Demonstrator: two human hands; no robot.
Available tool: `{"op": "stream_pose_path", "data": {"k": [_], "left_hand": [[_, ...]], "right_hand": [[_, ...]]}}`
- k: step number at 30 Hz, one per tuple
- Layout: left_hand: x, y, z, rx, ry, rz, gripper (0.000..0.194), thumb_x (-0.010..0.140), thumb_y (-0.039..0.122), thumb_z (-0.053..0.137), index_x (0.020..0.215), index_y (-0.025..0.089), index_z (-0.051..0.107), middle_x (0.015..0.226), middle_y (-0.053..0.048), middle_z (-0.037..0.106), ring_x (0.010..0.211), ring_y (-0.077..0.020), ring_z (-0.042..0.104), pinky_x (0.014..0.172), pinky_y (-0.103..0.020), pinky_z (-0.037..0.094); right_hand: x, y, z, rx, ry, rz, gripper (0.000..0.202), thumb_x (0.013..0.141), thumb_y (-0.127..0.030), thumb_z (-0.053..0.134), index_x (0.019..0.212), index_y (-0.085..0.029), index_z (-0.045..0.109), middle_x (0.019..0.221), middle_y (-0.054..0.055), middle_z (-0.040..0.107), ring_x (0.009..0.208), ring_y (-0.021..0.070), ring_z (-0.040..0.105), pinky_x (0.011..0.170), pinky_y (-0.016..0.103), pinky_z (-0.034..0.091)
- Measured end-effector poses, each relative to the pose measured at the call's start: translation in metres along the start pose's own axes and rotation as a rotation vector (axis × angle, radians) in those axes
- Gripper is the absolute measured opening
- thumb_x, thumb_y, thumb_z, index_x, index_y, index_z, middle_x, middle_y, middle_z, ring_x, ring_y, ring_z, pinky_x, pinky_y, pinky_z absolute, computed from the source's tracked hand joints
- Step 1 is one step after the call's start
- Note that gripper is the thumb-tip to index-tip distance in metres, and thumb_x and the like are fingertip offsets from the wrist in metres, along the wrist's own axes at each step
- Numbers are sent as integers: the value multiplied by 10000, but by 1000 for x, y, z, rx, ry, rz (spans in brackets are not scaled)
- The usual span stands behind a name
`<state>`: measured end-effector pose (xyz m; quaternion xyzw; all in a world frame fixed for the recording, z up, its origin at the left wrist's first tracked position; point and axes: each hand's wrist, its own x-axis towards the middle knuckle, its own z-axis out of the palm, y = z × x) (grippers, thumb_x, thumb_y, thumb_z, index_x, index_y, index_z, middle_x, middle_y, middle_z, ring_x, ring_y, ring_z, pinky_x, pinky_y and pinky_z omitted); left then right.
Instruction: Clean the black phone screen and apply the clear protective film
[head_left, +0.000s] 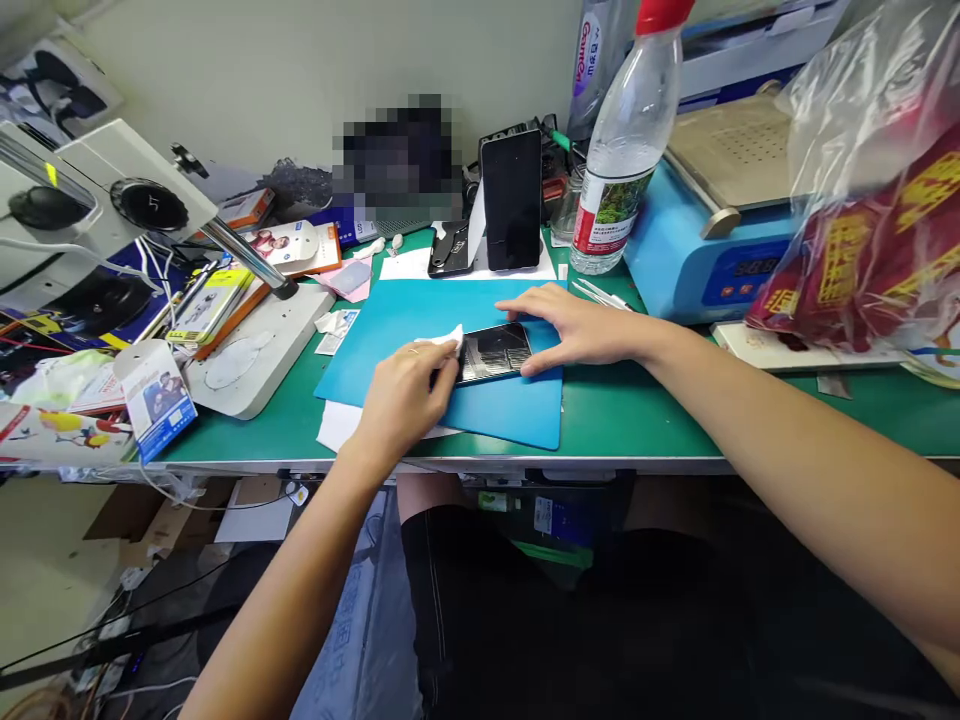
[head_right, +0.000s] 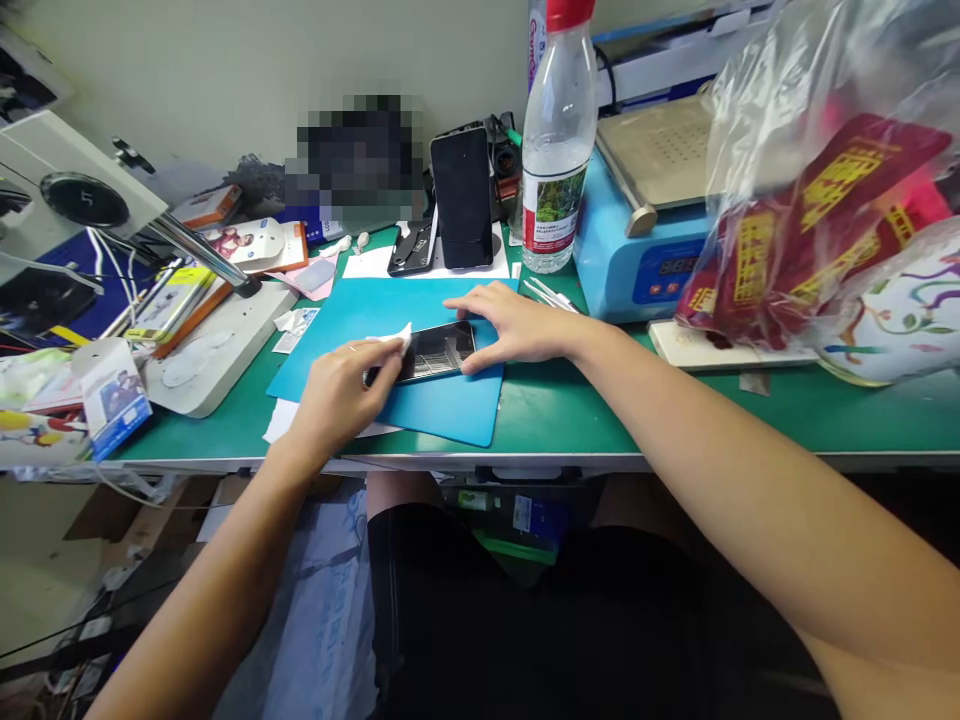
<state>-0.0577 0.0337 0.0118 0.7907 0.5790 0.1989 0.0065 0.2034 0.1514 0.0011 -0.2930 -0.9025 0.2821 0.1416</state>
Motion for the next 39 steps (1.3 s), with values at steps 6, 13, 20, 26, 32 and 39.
{"op": "stream_pose_path", "data": {"k": [6,13,20,26,32,39], "left_hand": [[18,40,19,-30,-71,89,460,985,357,596,1395,150,613,1314,-154,734,1357,-311,608,1109,-434,515],[-16,-2,-10,-17,-70,34,477,976,417,570,1359,145,656,1339,-150,734,1343,-317,628,1133,-428,505],[1,14,4,10,-75,67,544,929,468,630,1373,155,612,1195,-145,770,1318,-346,607,1096,-463,517],[5,14,1,-34,-95,81,547,947,504,624,1365,152,619,1225,-149,759,1339,-337,609,1110,-446,506],[-12,3,-13,-33,-120,49,535,929,416,553,1385,147,632,1348,-144,718,1363,-336,596,1142,-460,487],[12,16,-14,-8,-191,63,486,906,390,517,1316,156,633,1275,-159,729,1290,-332,632,1085,-441,515]], "right_hand": [[-1,3,1,-34,21,-57,962,761,-720,762,1599,-349,467,1466,112,596,1405,421,465,1190,650,370],[-2,1,1,-14,-5,2,1075,720,-742,777,1639,-333,399,1428,111,603,1401,433,452,1193,641,371],[-2,0,3,-46,17,-36,1052,732,-735,774,1634,-340,404,1428,117,609,1387,436,467,1177,661,376],[-1,-2,2,-58,31,-33,1040,738,-748,757,1629,-336,412,1400,115,632,1365,429,499,1168,656,397],[0,1,4,-49,27,-18,1077,717,-773,763,1631,-325,410,1414,120,618,1381,433,481,1177,639,392],[-1,-1,3,-50,30,-21,1059,732,-739,771,1634,-320,407,1435,124,616,1378,436,483,1171,641,393]]}}
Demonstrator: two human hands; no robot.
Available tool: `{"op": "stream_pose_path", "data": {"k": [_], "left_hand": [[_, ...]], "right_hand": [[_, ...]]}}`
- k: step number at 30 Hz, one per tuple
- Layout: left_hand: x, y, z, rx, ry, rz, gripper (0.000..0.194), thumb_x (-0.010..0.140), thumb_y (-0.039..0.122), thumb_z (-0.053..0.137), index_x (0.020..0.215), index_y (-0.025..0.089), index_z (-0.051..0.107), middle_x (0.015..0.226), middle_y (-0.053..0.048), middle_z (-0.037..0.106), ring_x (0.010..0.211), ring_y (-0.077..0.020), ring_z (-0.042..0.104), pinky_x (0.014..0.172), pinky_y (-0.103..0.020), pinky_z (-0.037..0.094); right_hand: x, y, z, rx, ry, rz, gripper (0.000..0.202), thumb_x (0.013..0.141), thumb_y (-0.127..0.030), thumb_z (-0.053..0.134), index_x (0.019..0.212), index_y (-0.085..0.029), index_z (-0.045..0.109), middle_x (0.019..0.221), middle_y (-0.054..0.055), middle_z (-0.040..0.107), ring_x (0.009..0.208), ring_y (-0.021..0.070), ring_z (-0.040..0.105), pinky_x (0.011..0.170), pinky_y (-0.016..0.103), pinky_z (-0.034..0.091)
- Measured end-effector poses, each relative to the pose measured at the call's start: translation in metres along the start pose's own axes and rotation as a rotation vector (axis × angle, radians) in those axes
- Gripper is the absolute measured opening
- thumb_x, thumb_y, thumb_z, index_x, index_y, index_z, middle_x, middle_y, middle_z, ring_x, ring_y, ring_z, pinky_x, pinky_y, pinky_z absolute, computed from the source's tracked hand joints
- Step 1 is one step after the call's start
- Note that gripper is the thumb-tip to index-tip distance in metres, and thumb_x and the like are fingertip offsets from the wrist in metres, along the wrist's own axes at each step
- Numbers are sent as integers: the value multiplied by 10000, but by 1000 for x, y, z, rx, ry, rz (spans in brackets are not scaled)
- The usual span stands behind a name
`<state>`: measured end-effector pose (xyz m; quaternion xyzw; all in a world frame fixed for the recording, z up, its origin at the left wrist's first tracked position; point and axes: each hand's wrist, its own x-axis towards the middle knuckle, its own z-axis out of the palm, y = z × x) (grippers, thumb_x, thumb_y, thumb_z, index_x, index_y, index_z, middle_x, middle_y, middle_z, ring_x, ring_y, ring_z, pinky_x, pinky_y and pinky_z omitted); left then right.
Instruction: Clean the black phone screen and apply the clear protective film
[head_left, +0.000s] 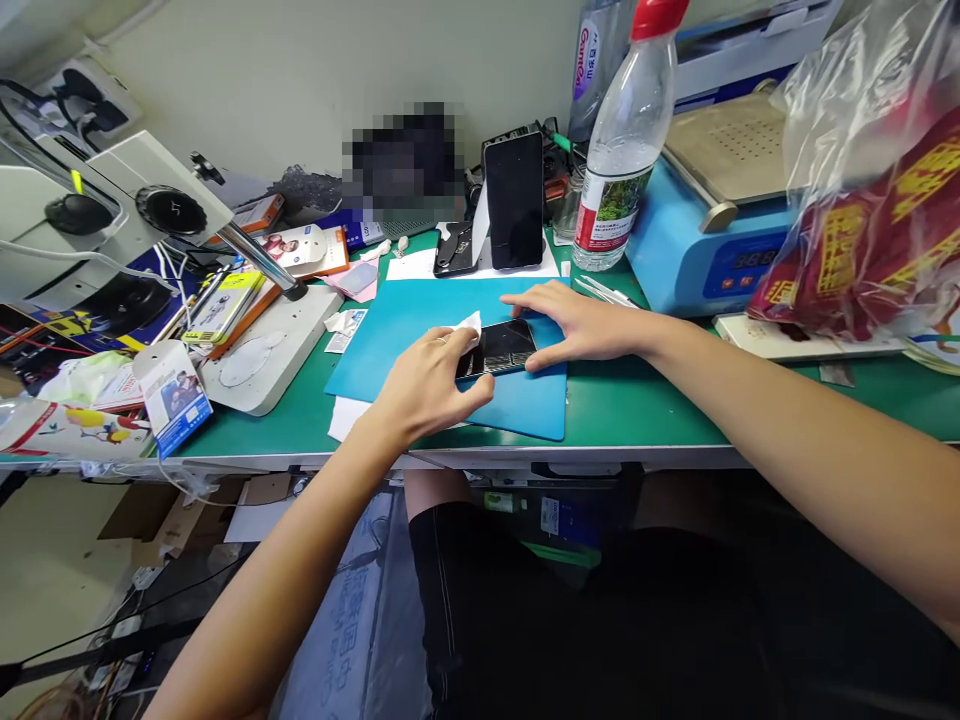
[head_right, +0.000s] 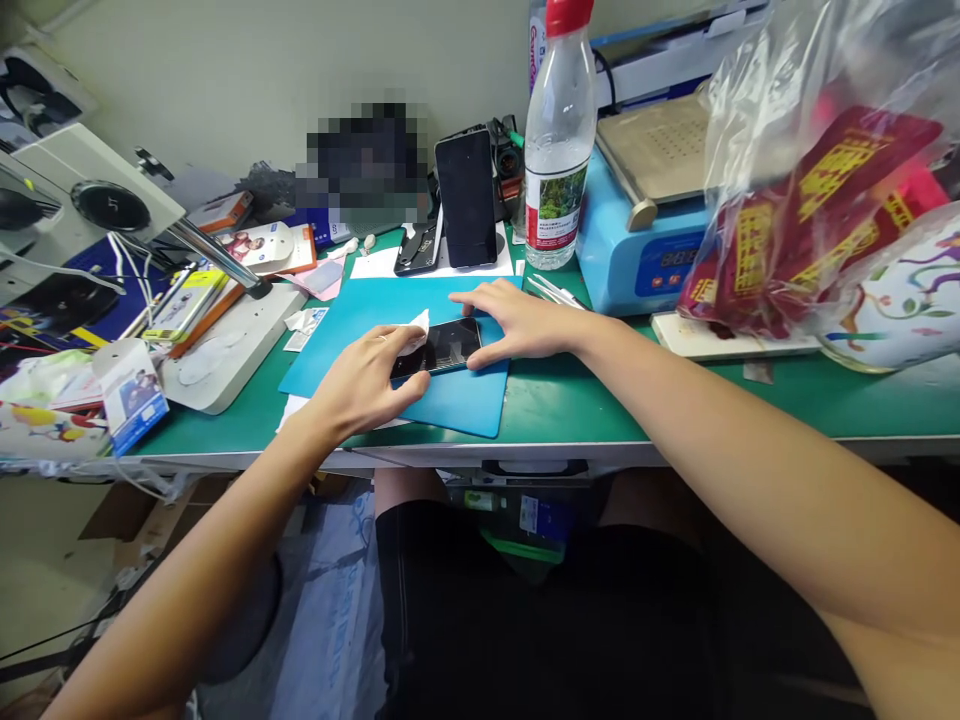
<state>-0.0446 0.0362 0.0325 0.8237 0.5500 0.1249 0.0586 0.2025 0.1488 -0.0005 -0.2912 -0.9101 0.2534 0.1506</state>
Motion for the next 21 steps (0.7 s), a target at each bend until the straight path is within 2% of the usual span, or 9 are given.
{"op": "stream_pose_path", "data": {"k": [7,15,21], "left_hand": [[-20,-15,-5,-34,-51,41,481,900,371,430,1297,142,574,1330,-187,683,1262,-354,614,1069,-514,500],[0,-5,5,-61,-8,61,423,885,356,457,1239,150,562,1278,-186,692,1270,-350,609,1075,-510,504],[-17,-10,5,-87,-11,76,461,905,336,458,1323,154,532,1399,-183,639,1337,-345,585,1109,-514,486]], "right_hand": [[-1,1,1,37,-15,10,1068,728,-729,782,1632,-305,402,1416,122,611,1391,422,459,1167,608,405],[-1,2,1,32,-16,9,1081,736,-724,782,1639,-281,386,1416,130,603,1375,408,461,1182,603,377],[-2,0,2,43,-4,-12,1045,745,-710,789,1618,-271,418,1377,131,621,1338,393,488,1152,595,410]]}}
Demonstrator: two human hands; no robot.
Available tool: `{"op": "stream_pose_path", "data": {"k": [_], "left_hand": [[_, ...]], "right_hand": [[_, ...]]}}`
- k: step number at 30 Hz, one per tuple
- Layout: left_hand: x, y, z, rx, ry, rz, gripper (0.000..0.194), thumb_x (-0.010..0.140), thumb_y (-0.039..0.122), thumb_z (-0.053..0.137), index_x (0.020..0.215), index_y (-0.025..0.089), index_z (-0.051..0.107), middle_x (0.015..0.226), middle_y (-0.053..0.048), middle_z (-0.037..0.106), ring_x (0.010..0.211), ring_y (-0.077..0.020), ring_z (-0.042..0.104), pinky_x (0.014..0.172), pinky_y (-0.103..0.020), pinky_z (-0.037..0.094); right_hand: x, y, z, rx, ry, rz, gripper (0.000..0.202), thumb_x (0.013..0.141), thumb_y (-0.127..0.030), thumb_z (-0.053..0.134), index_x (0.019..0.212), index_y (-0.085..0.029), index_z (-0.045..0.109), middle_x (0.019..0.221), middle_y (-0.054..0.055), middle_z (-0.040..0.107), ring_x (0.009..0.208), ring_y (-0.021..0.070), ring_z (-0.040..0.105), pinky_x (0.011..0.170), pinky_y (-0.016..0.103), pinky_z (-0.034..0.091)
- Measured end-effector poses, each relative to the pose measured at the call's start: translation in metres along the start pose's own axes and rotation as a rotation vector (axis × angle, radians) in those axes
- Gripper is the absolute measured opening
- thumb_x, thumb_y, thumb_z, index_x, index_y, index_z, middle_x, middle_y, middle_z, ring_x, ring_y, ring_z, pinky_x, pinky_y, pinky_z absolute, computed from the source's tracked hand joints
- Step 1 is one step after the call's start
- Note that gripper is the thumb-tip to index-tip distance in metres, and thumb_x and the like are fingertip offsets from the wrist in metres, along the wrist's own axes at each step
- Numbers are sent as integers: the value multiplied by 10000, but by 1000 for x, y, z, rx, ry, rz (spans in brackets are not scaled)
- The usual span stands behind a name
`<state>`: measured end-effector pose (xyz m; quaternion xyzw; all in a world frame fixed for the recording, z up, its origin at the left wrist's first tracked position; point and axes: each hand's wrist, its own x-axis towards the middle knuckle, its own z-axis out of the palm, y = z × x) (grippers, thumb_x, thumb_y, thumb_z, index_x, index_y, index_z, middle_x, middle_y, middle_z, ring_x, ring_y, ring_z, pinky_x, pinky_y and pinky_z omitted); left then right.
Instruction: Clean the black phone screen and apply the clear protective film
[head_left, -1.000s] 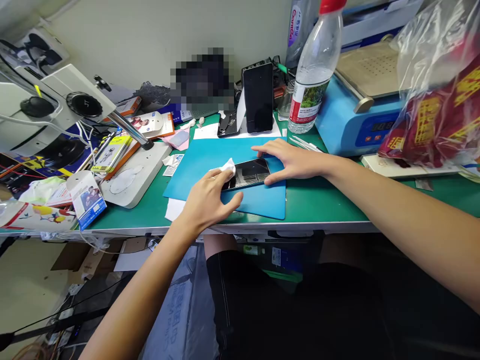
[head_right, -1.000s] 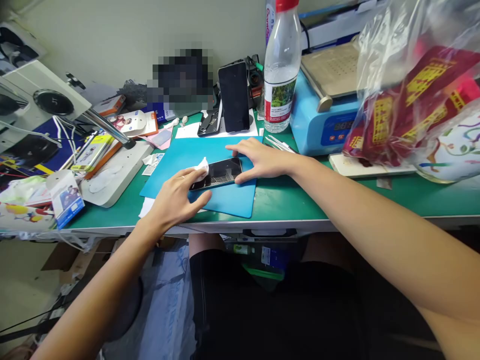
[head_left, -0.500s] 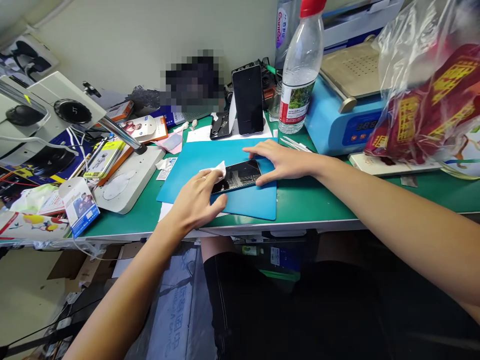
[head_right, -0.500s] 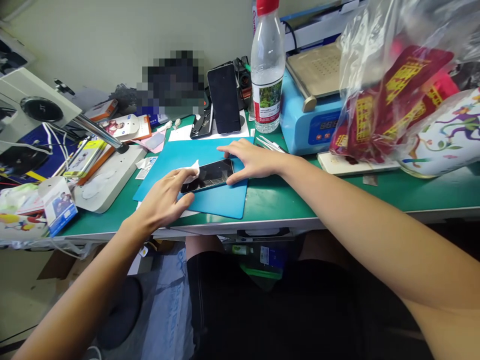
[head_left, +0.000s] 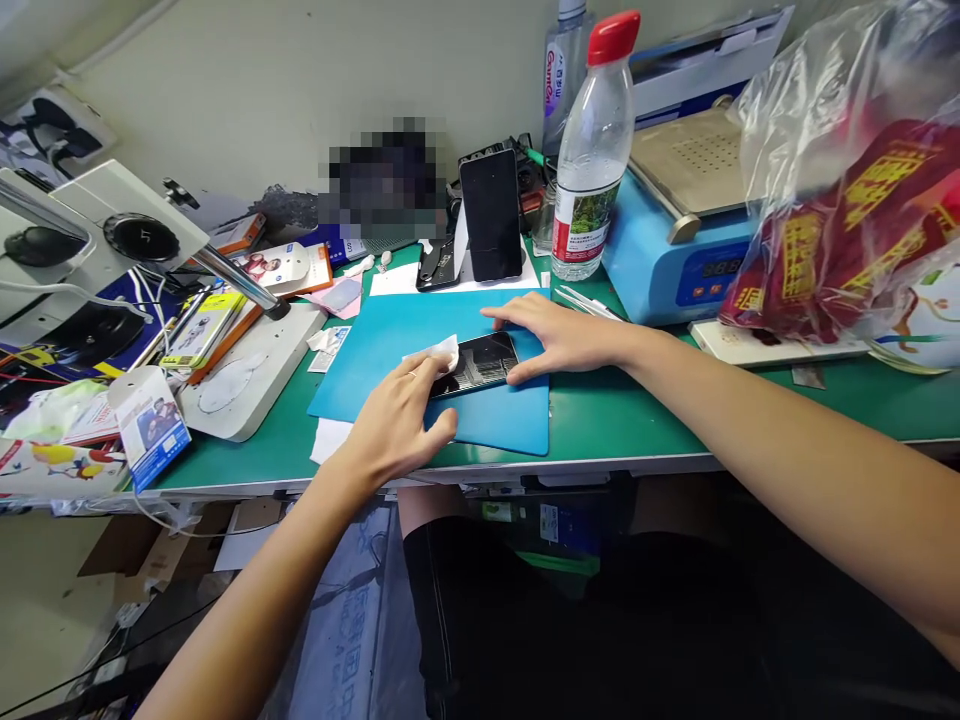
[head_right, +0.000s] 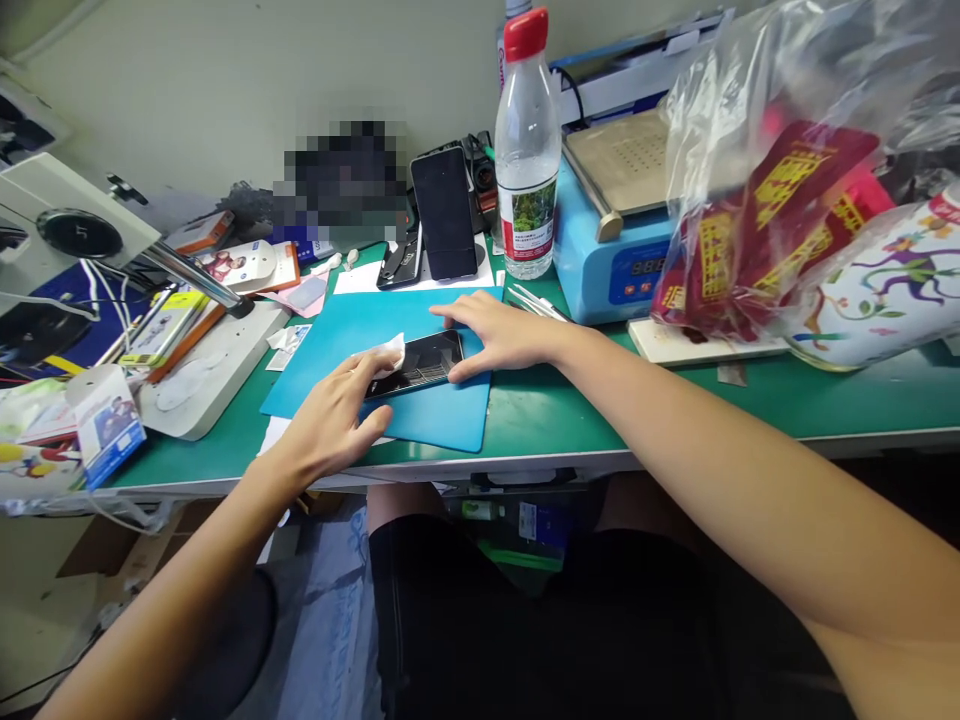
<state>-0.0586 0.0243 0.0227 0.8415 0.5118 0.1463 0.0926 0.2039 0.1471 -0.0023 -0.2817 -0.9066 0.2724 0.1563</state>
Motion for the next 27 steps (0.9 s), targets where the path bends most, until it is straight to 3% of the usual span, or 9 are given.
{"op": "stream_pose_path", "data": {"k": [8,14,17,21,24,27], "left_hand": [[19,6,-1,106,-4,-5,404,967,438,501,1252,163,578,1249,-168,706,1217,-354,654,1040,-508,533],[11,7,1,185,-48,91,703,990,542,552,1479,41,489,1470,-235,619,1431,-384,531,1180,-503,449],[30,16,5,181,-124,155,793,995,637,564,1523,54,465,1533,-221,584,1491,-380,477,1204,-492,424],[54,28,10,142,-127,159,815,976,708,570,1490,78,516,1514,-220,601,1491,-382,488,1187,-465,440],[47,26,12,123,-103,144,823,976,707,574,1503,79,504,1552,-212,571,1498,-369,484,1208,-461,424],[20,14,6,114,-81,97,821,978,710,559,1527,105,474,1571,-198,557,1497,-362,488,1224,-493,416]], "right_hand": [[0,1,0,-16,11,5,1053,746,-715,786,1627,-283,402,1427,141,594,1386,410,462,1157,613,405],[1,0,1,-10,-2,1,1096,729,-734,783,1628,-239,399,1401,152,614,1363,408,480,1154,596,416],[1,2,1,-38,-3,28,1156,727,-736,782,1666,-238,327,1476,165,579,1419,433,440,1177,617,381],[1,3,2,-34,-1,31,1206,745,-758,748,1703,-248,222,1668,170,410,1514,478,333,1208,661,313],[1,3,2,-31,-1,33,1221,738,-749,758,1705,-242,212,1631,169,459,1493,470,363,1207,651,322],[2,3,2,-22,5,13,1207,732,-728,777,1696,-247,234,1481,152,585,1405,438,456,1174,623,383]]}}
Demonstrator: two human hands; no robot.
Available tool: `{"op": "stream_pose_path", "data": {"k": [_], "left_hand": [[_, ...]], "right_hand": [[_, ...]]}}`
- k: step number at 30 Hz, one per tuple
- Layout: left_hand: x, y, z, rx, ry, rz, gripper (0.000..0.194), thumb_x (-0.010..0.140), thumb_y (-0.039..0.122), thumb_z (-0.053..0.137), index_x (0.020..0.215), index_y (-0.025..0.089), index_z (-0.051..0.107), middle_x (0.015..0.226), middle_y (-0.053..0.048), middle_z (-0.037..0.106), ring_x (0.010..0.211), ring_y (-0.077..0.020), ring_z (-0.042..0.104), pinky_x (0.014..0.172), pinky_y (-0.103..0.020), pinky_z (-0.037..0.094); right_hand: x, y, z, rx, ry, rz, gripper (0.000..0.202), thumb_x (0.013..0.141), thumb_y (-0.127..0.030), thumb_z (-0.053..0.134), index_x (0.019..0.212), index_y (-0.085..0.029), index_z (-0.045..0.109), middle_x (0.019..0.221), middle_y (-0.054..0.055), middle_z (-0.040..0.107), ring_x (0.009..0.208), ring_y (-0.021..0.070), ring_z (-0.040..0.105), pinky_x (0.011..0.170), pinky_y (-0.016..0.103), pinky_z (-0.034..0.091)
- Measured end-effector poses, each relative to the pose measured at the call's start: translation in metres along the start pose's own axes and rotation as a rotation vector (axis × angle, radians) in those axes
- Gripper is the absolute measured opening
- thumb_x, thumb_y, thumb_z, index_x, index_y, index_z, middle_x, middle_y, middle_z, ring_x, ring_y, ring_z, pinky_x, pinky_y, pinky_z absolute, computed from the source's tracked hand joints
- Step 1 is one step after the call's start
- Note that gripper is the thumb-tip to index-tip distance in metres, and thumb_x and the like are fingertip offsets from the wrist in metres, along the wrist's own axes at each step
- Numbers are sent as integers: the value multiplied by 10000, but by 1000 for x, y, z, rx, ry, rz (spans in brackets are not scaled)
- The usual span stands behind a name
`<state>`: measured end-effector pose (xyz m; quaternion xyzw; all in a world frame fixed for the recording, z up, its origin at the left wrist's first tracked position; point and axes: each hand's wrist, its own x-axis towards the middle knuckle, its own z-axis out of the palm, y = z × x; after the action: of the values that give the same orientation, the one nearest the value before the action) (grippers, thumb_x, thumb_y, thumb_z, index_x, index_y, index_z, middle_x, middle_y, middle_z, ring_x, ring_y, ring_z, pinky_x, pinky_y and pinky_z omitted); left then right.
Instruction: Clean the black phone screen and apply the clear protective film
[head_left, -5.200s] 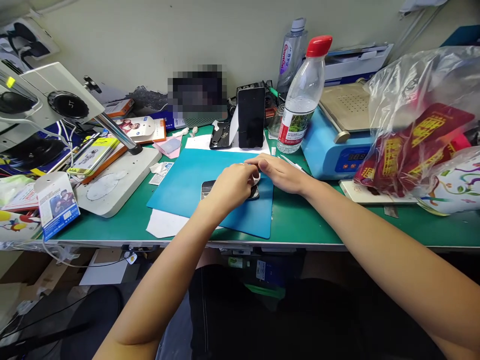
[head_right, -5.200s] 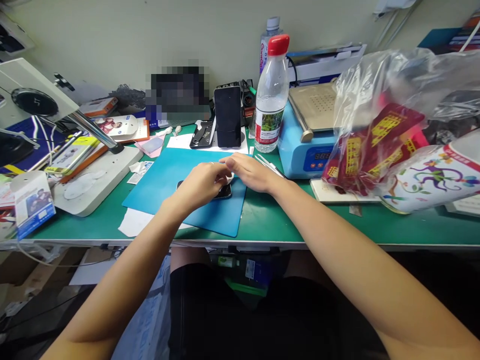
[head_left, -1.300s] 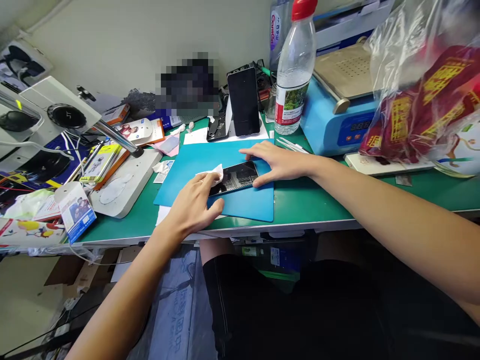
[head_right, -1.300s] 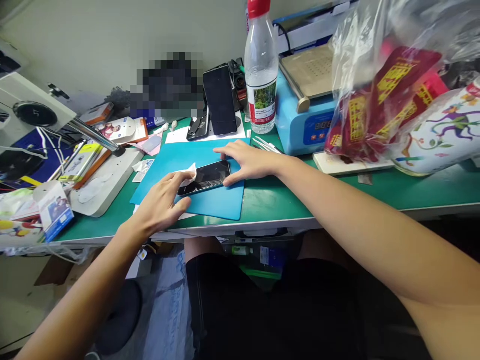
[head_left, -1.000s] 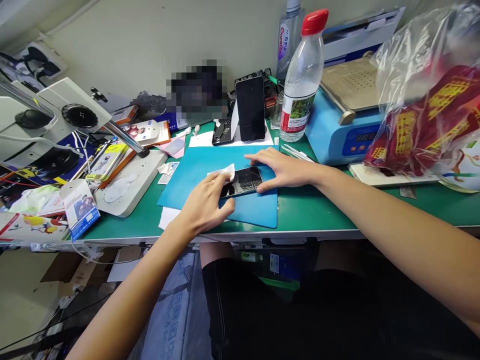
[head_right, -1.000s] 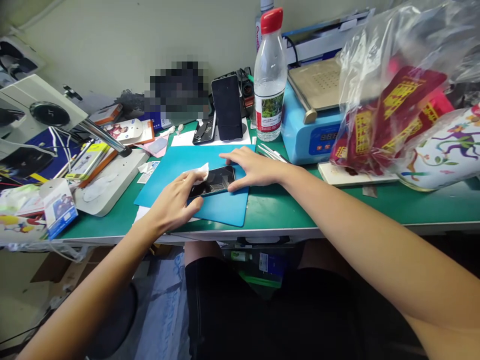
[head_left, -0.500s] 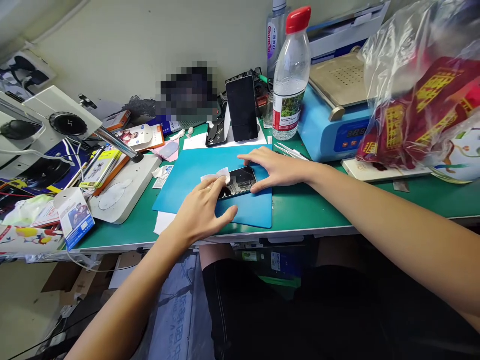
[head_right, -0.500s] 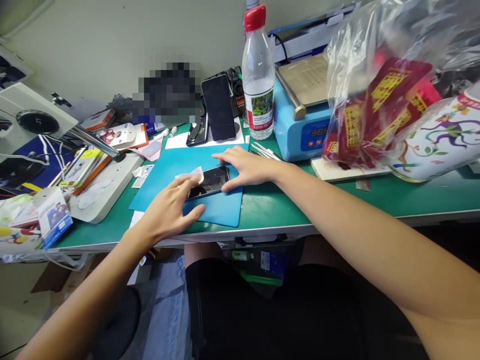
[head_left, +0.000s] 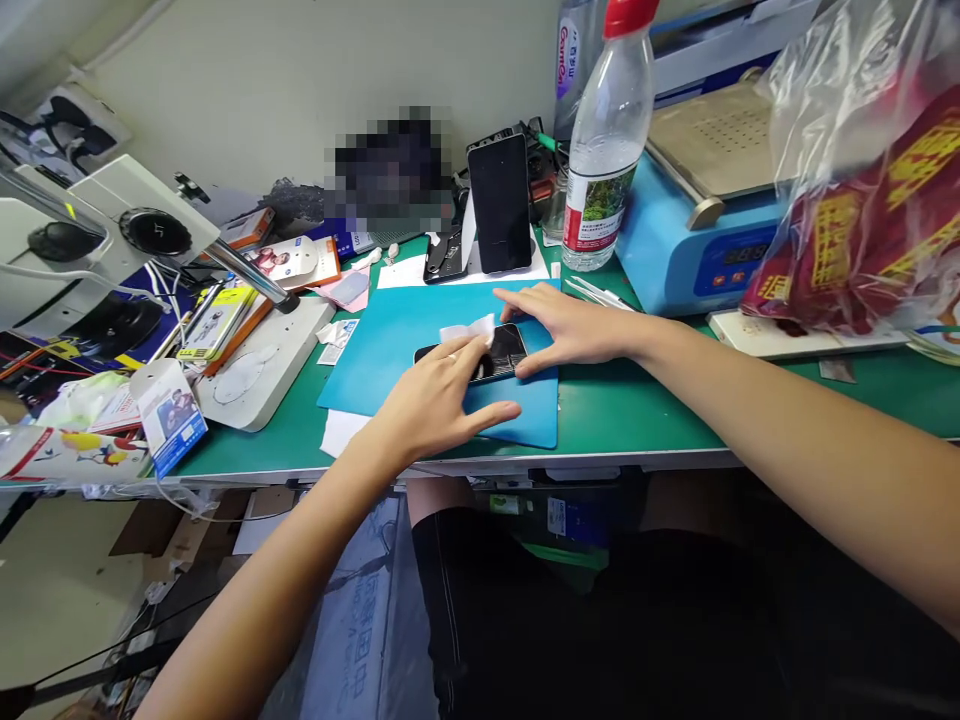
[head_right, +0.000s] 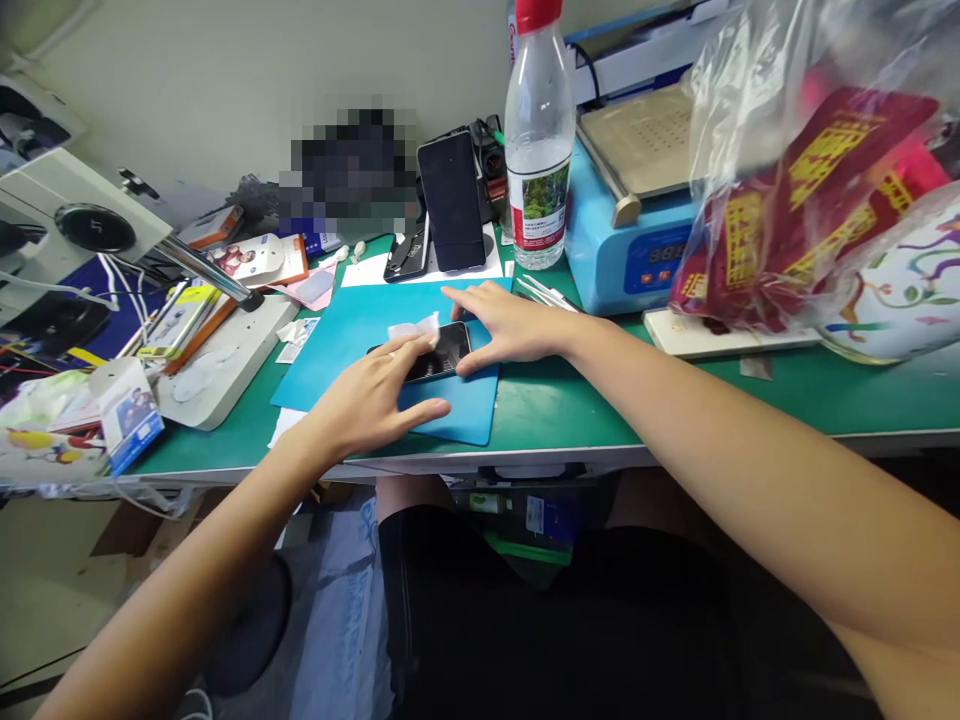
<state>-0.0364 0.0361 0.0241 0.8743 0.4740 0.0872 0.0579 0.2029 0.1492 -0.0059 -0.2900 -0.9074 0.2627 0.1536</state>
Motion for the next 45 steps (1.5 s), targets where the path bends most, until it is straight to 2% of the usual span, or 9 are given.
{"op": "stream_pose_path", "data": {"k": [6,10,14,18,21,24,31,39,45], "left_hand": [[-59,-14,-10,-3,-17,-70,778,991,673,556,1557,153,432,1568,-198,560,1499,-371,490,1220,-546,433],[-72,-16,-11,11,-38,-18,760,1001,632,580,1581,173,401,1594,-182,539,1522,-350,467,1222,-531,443],[-57,-12,-3,-3,-10,59,795,994,645,593,1581,143,404,1578,-195,554,1529,-341,459,1229,-515,439],[-26,8,10,-29,10,115,896,959,683,628,1580,77,403,1610,-223,506,1555,-331,419,1257,-478,403],[-11,17,15,-57,48,109,833,981,665,611,1568,101,433,1631,-192,491,1560,-301,415,1273,-443,376],[-18,8,12,-38,81,61,689,1022,602,587,1524,138,504,1601,-161,539,1529,-293,463,1264,-442,383],[-65,-31,-10,45,117,-183,457,1074,494,512,1373,169,629,1374,-131,717,1367,-329,615,1136,-475,508],[-6,-7,1,73,112,-111,368,1045,488,578,1285,219,652,1280,-101,751,1224,-317,661,1028,-452,550],[-4,1,6,108,130,-103,461,1026,510,618,1326,161,612,1388,-134,703,1216,-321,639,1034,-443,537]], "right_hand": [[1,-1,-1,33,-26,23,1209,717,-734,775,1693,-274,231,1450,132,590,1396,437,444,1173,597,386],[1,-1,-1,18,-5,-5,1159,733,-723,771,1684,-315,251,1415,115,612,1372,421,476,1155,596,414],[1,1,0,-7,16,-40,1143,732,-744,769,1676,-328,275,1375,113,632,1335,413,512,1133,602,440],[2,0,-1,-34,11,-34,1153,736,-783,738,1680,-306,278,1407,132,625,1351,440,499,1148,650,401],[3,1,-2,-52,9,-38,1112,755,-804,702,1670,-314,304,1412,135,624,1341,445,509,1144,665,395],[3,2,-3,-67,3,-34,1095,756,-814,693,1660,-317,325,1397,136,627,1326,443,521,1143,669,397],[3,0,-4,-48,-17,-12,1083,760,-795,707,1664,-353,307,1403,120,624,1339,445,510,1121,654,425],[2,-3,-2,-1,-1,-7,1127,736,-757,748,1669,-317,295,1406,125,615,1335,437,494,1136,638,404],[3,-2,0,12,10,-16,1124,734,-753,750,1667,-315,303,1377,128,623,1321,439,493,1137,633,395]]}}
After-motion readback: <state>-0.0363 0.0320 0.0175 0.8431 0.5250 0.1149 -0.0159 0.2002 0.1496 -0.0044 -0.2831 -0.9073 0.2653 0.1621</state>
